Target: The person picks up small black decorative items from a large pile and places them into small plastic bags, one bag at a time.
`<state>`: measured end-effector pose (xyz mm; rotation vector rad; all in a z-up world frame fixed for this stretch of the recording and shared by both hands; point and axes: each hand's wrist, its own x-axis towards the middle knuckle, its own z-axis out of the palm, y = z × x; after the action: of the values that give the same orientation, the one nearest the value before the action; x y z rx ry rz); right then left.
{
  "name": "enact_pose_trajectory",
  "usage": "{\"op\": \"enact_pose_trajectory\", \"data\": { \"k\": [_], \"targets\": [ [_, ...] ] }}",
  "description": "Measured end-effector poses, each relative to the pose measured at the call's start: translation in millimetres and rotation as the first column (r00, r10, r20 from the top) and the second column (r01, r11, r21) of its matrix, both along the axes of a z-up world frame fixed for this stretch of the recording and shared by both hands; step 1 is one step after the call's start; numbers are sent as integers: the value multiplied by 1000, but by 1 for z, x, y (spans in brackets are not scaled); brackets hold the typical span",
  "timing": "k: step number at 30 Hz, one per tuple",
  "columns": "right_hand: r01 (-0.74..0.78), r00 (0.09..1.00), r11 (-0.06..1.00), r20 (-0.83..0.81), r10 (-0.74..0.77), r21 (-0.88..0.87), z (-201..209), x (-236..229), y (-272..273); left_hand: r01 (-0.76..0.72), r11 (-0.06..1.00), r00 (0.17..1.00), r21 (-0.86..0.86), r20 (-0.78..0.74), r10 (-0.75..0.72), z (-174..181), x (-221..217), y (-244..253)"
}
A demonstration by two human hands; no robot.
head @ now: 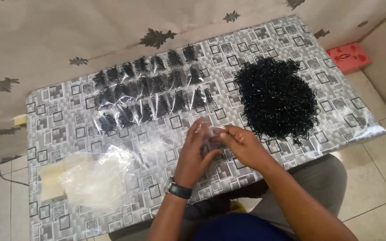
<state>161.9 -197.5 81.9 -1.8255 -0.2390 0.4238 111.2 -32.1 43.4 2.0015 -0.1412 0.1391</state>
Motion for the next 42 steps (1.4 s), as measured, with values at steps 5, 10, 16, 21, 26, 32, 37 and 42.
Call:
{"op": "enact_pose_trajectory", "data": {
  "k": [5, 10, 16, 21, 26, 32, 37, 42],
  "targets": [
    [36, 997, 997, 64, -40, 67, -7, -3, -7, -100, 987, 986, 127, 145, 81, -57, 18, -6],
    [381, 795, 913, 555, -244, -144, -58, 38, -42, -245, 969, 964, -42, 101, 248, -66, 27, -4],
    [574, 590, 568, 779, 212, -590, -112, 80, -75, -282, 941, 958, -189, -1, 287, -51, 30, -2],
    [447, 625, 866, 771, -123, -224, -61, 59, -49, -262, 942, 964, -207, -7, 267, -52, 27, -2],
    [315, 840, 947, 445, -309, 62, -51, 44, -3, -240, 951, 970, -196, -7, 243, -49, 28, -1],
    [183, 915, 982, 358, -186, 41, -57, 41, 9, -232, 950, 970, -207, 18, 241, -53, 25, 1],
    [98, 917, 993, 394, -68, -58, -40, 40, 2, -224, 947, 972, -231, 16, 233, -54, 26, 0],
    [39, 863, 999, 505, -23, -22, -35, 38, -2, -230, 940, 969, -252, 30, 245, -59, 26, 1]
  ]
}}
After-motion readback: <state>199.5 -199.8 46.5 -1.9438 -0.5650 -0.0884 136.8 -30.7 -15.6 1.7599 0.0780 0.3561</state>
